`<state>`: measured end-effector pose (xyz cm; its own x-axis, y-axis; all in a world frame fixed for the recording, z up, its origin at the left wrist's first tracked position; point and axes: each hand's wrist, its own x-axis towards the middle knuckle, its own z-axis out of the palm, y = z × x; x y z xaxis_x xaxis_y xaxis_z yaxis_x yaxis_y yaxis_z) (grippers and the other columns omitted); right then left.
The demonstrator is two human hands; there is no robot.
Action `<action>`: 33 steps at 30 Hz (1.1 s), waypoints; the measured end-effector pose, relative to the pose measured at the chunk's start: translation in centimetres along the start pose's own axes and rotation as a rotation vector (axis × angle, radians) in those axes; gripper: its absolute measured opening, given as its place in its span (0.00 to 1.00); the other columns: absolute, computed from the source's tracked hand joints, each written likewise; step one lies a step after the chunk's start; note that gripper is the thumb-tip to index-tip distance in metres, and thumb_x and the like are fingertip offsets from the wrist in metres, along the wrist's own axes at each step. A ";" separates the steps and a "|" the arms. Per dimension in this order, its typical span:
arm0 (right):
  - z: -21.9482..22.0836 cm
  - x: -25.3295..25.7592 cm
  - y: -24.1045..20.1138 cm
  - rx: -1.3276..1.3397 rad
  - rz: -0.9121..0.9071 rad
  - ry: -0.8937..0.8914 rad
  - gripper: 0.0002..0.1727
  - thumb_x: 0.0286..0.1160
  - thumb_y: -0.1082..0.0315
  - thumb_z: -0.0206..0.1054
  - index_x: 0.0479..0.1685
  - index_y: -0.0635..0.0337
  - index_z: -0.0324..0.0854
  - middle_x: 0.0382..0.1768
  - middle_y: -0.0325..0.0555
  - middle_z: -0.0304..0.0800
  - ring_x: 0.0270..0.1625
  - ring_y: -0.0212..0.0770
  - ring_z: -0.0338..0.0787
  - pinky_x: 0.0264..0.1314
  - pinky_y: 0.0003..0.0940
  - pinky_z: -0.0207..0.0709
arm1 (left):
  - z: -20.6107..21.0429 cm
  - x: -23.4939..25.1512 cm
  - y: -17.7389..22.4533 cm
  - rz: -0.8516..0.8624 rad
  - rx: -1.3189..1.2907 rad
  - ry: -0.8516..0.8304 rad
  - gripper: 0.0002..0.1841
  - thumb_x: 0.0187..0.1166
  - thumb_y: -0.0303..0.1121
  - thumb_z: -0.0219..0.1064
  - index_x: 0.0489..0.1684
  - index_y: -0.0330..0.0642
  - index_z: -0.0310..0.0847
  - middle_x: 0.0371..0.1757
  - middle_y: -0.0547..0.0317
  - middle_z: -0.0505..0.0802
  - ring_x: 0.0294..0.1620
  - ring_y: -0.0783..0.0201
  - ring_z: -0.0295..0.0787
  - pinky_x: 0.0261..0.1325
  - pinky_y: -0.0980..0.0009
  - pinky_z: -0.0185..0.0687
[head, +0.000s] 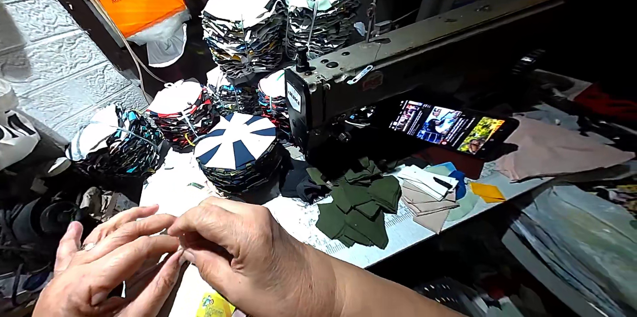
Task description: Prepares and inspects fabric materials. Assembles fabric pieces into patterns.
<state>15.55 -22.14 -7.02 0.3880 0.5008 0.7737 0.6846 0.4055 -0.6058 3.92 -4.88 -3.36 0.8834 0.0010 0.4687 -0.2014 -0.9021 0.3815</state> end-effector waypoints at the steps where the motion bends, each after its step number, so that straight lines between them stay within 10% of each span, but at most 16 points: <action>1: -0.1 0.0 -0.2 -0.024 -0.021 -0.016 0.12 0.70 0.83 0.66 0.50 0.74 0.88 0.38 0.52 0.90 0.43 0.37 0.89 0.49 0.26 0.84 | 0.0 0.0 0.1 0.001 -0.007 -0.003 0.06 0.74 0.36 0.72 0.37 0.48 0.94 0.51 0.61 0.95 0.78 0.59 0.77 0.85 0.32 0.43; 8: 0.9 -0.4 -0.9 -0.308 -0.092 0.016 0.14 0.69 0.80 0.66 0.51 0.64 0.90 0.47 0.55 0.86 0.45 0.44 0.88 0.45 0.34 0.85 | 0.0 0.1 0.0 0.031 0.006 0.002 0.07 0.73 0.38 0.72 0.41 0.50 0.96 0.52 0.64 0.95 0.78 0.58 0.78 0.84 0.27 0.40; 15: 1.6 -0.7 -1.2 -0.436 -0.010 0.078 0.10 0.72 0.73 0.65 0.45 0.60 0.90 0.45 0.44 0.86 0.39 0.31 0.86 0.36 0.22 0.83 | 0.8 -0.1 0.4 0.034 0.108 0.147 0.07 0.75 0.46 0.69 0.32 0.63 0.93 0.49 0.81 0.94 0.76 0.63 0.80 0.83 0.24 0.45; 24: 1.2 -0.7 -1.4 -0.520 0.031 0.061 0.08 0.70 0.68 0.65 0.40 0.58 0.88 0.46 0.39 0.84 0.43 0.21 0.83 0.39 0.11 0.79 | 0.5 -0.3 1.3 -0.016 0.113 0.095 0.06 0.77 0.40 0.70 0.35 0.57 0.94 0.56 0.76 0.93 0.83 0.61 0.73 0.86 0.22 0.33; 29: 1.1 -0.6 -1.8 -0.582 0.010 0.012 0.16 0.72 0.69 0.63 0.54 0.62 0.89 0.52 0.46 0.81 0.43 0.25 0.82 0.39 0.13 0.78 | 0.4 -0.3 1.6 -0.021 0.124 0.074 0.06 0.78 0.40 0.70 0.36 0.57 0.95 0.57 0.75 0.93 0.84 0.61 0.71 0.86 0.22 0.30; 33: 1.0 -0.6 -1.8 -0.590 -0.007 -0.007 0.11 0.71 0.70 0.62 0.41 0.59 0.91 0.50 0.45 0.82 0.41 0.23 0.81 0.36 0.11 0.75 | 0.5 -0.3 1.6 -0.016 0.120 0.080 0.06 0.78 0.40 0.71 0.37 0.56 0.95 0.57 0.76 0.93 0.83 0.61 0.72 0.86 0.21 0.31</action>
<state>13.45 -22.40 -6.64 0.3795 0.5053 0.7750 0.9155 -0.0838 -0.3936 3.56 -6.55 -3.29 0.8485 0.0461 0.5272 -0.1309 -0.9470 0.2934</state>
